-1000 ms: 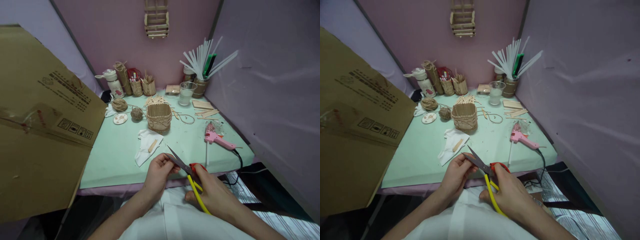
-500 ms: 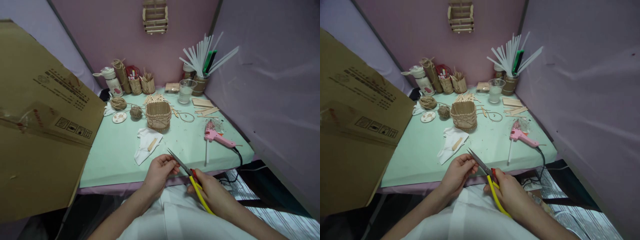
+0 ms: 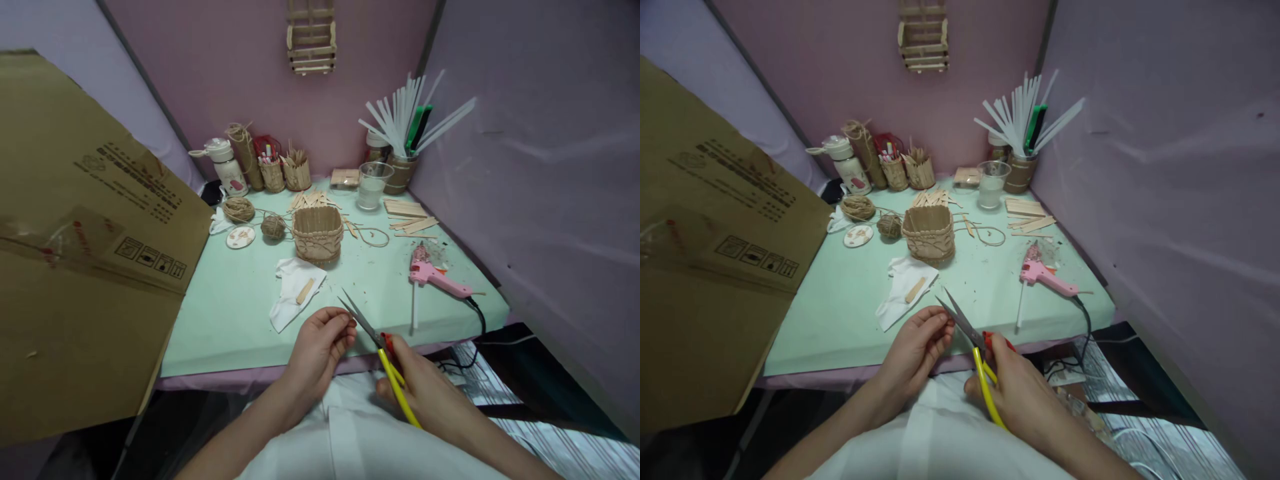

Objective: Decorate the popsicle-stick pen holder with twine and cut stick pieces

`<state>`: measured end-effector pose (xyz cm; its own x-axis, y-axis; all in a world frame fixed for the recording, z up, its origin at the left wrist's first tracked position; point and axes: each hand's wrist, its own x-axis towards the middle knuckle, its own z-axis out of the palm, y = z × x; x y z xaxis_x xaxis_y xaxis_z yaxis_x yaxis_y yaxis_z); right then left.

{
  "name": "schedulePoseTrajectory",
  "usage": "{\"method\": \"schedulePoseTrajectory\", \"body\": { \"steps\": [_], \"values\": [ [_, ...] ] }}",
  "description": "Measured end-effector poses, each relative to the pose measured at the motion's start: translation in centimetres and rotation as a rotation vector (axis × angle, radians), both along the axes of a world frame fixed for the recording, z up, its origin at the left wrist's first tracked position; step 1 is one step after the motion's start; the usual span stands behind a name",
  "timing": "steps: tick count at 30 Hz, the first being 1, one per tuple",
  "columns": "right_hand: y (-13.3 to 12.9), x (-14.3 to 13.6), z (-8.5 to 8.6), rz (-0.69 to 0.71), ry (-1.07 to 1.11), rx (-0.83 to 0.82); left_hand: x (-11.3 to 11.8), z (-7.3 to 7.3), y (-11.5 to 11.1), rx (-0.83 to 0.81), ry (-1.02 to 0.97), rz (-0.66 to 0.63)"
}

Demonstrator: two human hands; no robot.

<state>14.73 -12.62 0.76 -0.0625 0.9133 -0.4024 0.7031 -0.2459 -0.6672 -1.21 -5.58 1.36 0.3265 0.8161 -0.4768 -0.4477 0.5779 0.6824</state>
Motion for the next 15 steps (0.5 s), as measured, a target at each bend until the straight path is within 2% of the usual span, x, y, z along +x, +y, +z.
{"method": "schedulePoseTrajectory", "body": {
  "steps": [5, 15],
  "values": [
    [0.12, -0.43, 0.34, -0.003, -0.130, -0.033, 0.06, 0.01, -0.14, 0.040, -0.007, -0.002],
    [0.18, -0.31, 0.21, 0.010, -0.150, -0.046, 0.23, -0.31, -0.45, 0.061, -0.016, -0.006]
  ]
}}
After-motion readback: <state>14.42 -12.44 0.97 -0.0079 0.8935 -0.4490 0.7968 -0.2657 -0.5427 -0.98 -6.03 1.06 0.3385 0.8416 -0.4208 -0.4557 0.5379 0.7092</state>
